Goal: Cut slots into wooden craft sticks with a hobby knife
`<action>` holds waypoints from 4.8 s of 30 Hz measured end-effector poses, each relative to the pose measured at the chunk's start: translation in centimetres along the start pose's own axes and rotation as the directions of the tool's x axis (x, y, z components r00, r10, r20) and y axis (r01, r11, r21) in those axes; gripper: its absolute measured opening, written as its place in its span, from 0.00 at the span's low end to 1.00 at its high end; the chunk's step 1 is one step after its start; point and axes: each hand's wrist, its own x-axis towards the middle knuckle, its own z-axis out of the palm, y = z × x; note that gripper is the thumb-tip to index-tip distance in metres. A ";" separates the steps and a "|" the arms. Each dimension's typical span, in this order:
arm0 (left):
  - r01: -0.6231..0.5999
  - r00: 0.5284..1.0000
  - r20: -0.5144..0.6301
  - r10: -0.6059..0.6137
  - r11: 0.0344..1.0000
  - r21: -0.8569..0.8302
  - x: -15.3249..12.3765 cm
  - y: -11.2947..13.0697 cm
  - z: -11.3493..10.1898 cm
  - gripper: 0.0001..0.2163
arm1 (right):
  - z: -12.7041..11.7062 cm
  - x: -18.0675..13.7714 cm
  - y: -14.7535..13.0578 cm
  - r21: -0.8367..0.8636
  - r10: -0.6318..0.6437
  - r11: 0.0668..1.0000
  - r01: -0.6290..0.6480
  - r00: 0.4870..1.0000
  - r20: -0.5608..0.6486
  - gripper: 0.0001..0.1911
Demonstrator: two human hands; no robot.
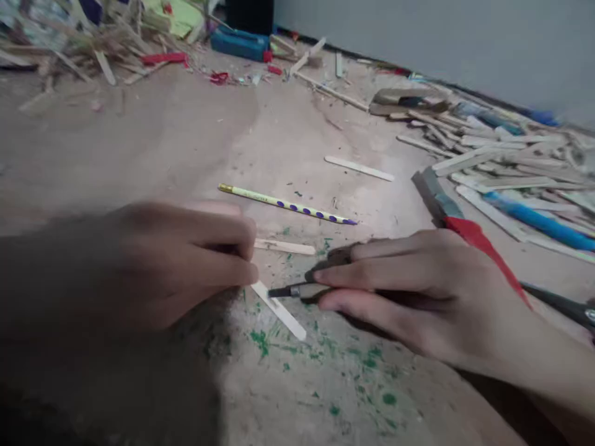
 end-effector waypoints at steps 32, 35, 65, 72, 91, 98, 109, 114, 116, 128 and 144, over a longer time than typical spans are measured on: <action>0.027 1.000 0.013 -0.027 0.999 0.030 -0.3 0.1 -0.3 0.18 | -0.9 0.3 -1.2 -0.251 -0.080 0.962 0.107 0.990 0.115 0.14; 0.030 1.000 0.003 -0.030 0.999 0.038 -0.3 0.3 -0.2 0.18 | -1.2 0.1 -1.0 -0.272 -0.094 0.954 0.122 0.989 0.113 0.14; 0.092 0.996 -0.023 -0.089 0.985 0.148 -0.6 1.2 0.1 0.15 | 0.4 -0.9 -0.8 -0.197 -0.025 0.980 0.014 0.998 -0.054 0.16; 0.085 0.996 -0.009 -0.085 0.988 0.130 -0.7 0.9 0.1 0.15 | 1.1 -1.0 -0.9 -0.152 0.050 0.986 -0.065 0.994 -0.096 0.17; 0.008 0.998 0.055 -0.025 0.956 0.294 -0.8 0.8 -0.8 0.13 | 0.8 1.3 -0.4 -0.384 -0.135 0.923 0.031 0.960 -0.247 0.10; -0.021 0.999 0.037 0.008 0.940 0.342 -1.0 0.1 0.0 0.14 | 0.8 2.0 0.4 -0.432 -0.216 0.897 0.091 0.944 -0.250 0.11; -0.203 0.979 0.079 0.189 0.843 0.498 -1.1 -0.9 -0.5 0.07 | 0.0 2.2 2.2 -0.543 -0.086 0.830 -0.129 0.932 -0.352 0.16; -0.102 0.993 0.097 0.063 0.870 0.483 -1.6 -0.8 -0.4 0.14 | -1.6 3.9 4.2 -0.541 0.147 0.782 -0.310 0.935 -0.322 0.18; -0.066 0.994 0.104 0.017 0.866 0.496 -1.7 -0.9 -0.1 0.14 | -1.7 5.1 5.3 -0.521 0.237 0.749 -0.409 0.900 -0.366 0.21; 0.035 0.967 0.200 -0.160 0.856 0.516 -1.6 -1.5 0.2 0.18 | 0.7 5.5 3.2 -0.083 0.588 0.744 -0.663 0.708 -0.391 0.26; 0.148 0.957 0.161 -0.243 0.882 0.448 -1.9 -1.3 -1.3 0.09 | 6.0 3.3 -3.7 0.337 0.582 0.813 -0.475 0.695 -0.423 0.25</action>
